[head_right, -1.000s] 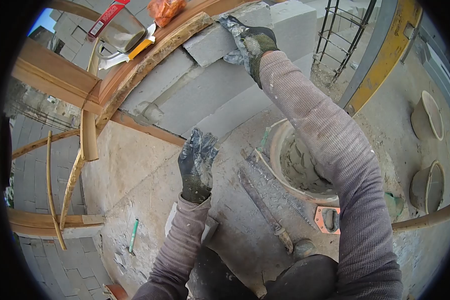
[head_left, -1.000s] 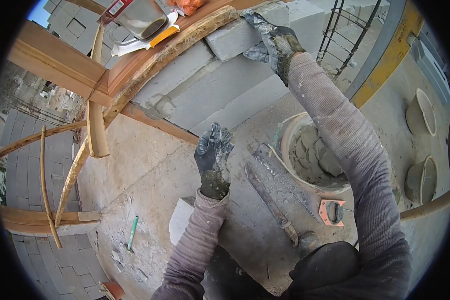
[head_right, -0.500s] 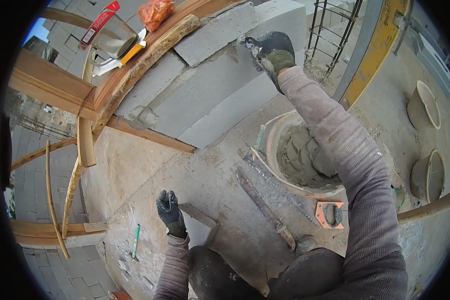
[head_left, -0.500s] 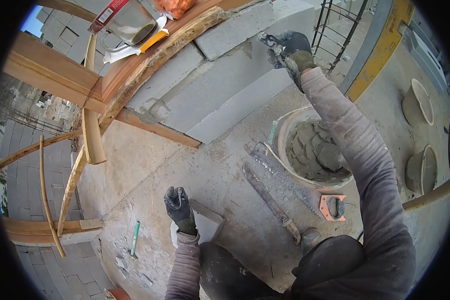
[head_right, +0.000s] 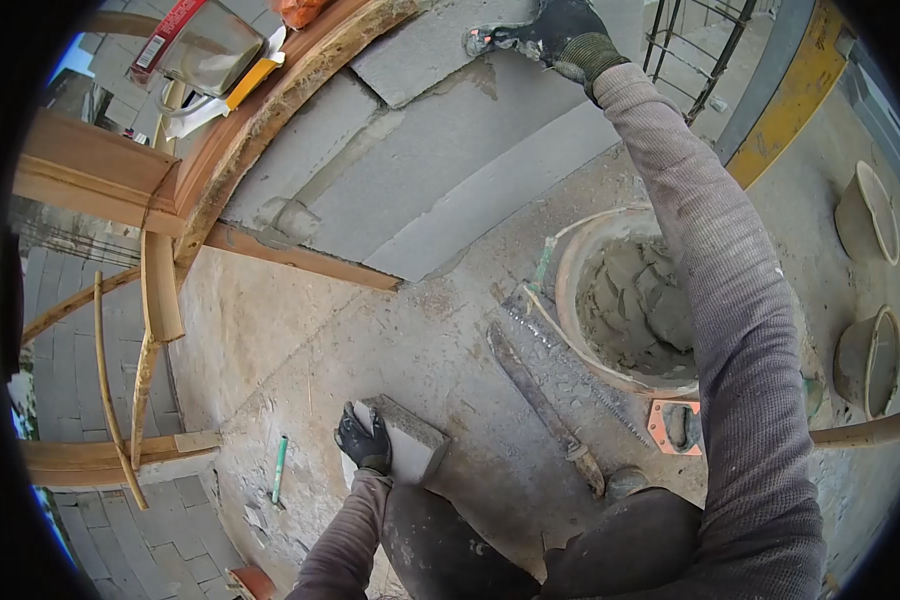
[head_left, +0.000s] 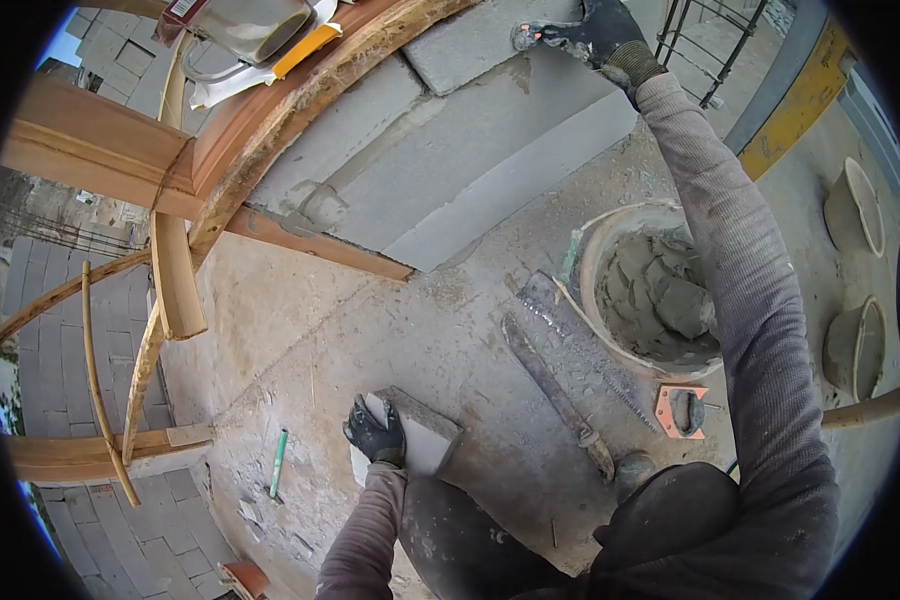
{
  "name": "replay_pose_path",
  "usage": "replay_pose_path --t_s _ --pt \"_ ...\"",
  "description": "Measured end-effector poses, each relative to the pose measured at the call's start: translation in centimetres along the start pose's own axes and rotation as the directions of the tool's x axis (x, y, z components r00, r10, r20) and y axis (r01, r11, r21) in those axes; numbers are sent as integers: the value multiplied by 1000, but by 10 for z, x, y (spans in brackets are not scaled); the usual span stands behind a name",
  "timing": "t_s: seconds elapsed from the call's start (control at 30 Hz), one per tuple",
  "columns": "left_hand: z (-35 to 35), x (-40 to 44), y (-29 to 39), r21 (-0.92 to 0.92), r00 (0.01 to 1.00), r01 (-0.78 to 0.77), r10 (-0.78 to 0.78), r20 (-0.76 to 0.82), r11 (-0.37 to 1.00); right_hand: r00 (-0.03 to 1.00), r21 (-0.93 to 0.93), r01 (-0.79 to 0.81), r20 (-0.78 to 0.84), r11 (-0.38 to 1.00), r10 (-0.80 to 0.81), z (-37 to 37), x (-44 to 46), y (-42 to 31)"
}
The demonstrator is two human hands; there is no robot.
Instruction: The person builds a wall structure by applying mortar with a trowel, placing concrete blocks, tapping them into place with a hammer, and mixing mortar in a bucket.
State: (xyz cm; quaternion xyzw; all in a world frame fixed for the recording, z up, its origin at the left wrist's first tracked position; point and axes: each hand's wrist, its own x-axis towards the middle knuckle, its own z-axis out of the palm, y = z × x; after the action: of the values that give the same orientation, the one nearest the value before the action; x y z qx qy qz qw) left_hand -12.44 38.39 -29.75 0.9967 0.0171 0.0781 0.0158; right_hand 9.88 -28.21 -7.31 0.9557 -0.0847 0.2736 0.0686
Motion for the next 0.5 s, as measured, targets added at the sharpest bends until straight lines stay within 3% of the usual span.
replay_pose_path --t_s 0.5 --pt "-4 0 6 12 999 25 -25 34 1000 995 -45 8 95 999 -4 -1 8 9"
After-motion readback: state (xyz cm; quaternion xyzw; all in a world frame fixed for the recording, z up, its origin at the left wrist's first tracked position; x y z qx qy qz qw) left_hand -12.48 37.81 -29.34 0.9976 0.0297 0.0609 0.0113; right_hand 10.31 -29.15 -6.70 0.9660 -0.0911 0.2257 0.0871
